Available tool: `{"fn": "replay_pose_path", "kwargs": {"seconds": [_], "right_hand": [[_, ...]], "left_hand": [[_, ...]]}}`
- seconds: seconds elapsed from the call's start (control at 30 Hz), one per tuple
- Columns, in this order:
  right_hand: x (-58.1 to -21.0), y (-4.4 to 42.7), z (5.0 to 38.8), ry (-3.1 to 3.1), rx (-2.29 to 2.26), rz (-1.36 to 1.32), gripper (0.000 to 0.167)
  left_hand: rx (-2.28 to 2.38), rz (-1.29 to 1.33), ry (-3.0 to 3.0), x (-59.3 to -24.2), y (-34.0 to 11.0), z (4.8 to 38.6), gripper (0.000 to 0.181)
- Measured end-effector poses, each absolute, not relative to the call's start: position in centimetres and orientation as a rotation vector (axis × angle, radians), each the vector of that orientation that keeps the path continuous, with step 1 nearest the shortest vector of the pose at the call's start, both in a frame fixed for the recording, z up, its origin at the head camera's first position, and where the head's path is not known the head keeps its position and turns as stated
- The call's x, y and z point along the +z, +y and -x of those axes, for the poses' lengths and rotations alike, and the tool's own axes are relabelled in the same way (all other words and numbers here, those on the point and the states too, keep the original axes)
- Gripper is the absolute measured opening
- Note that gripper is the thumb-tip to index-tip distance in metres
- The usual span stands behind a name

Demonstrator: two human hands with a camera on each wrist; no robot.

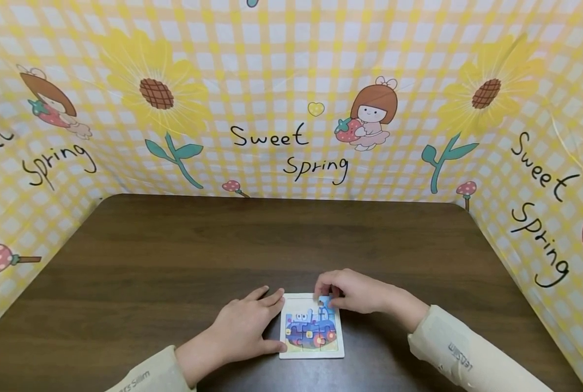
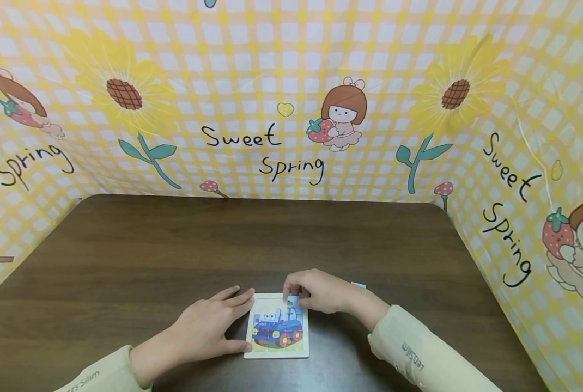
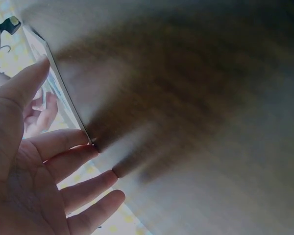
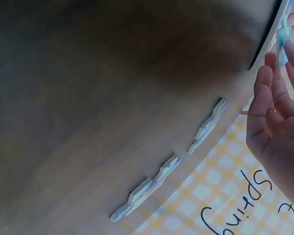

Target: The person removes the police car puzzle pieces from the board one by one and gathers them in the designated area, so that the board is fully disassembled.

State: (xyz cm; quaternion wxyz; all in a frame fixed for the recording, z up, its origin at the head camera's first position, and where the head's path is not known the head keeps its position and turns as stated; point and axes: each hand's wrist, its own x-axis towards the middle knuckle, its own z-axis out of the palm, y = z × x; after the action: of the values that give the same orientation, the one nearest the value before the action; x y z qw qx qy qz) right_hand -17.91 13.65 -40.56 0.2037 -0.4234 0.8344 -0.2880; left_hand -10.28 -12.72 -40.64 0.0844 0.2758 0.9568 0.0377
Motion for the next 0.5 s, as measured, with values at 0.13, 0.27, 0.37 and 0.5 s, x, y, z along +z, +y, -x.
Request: {"fn": "replay_pose_path", "kwargs": {"seconds": [0.13, 0.27, 0.37, 0.5], "right_hand": [[-40.61, 13.62, 17.99, 2.341, -0.83, 1.166, 0.018], [-40.6, 13.75, 18.01, 2.341, -0.874, 1.17, 0.018], [-40.5, 13.95, 18.07, 2.338, -0.92, 1.178, 0.018], [-40.17, 14.44, 18.14, 2.336, -0.963, 1.168, 0.018]], "left_hand": [[0.108, -0.822, 2.853, -40.66, -12.69, 10.26, 0.084], [0.107, -0.819, 2.852, -40.64, -12.7, 10.25, 0.084], [0.109, -0.822, 2.858, -40.66, -12.73, 10.23, 0.084], [0.119, -0.823, 2.856, -40.69, -12.78, 10.17, 0.084]]}}
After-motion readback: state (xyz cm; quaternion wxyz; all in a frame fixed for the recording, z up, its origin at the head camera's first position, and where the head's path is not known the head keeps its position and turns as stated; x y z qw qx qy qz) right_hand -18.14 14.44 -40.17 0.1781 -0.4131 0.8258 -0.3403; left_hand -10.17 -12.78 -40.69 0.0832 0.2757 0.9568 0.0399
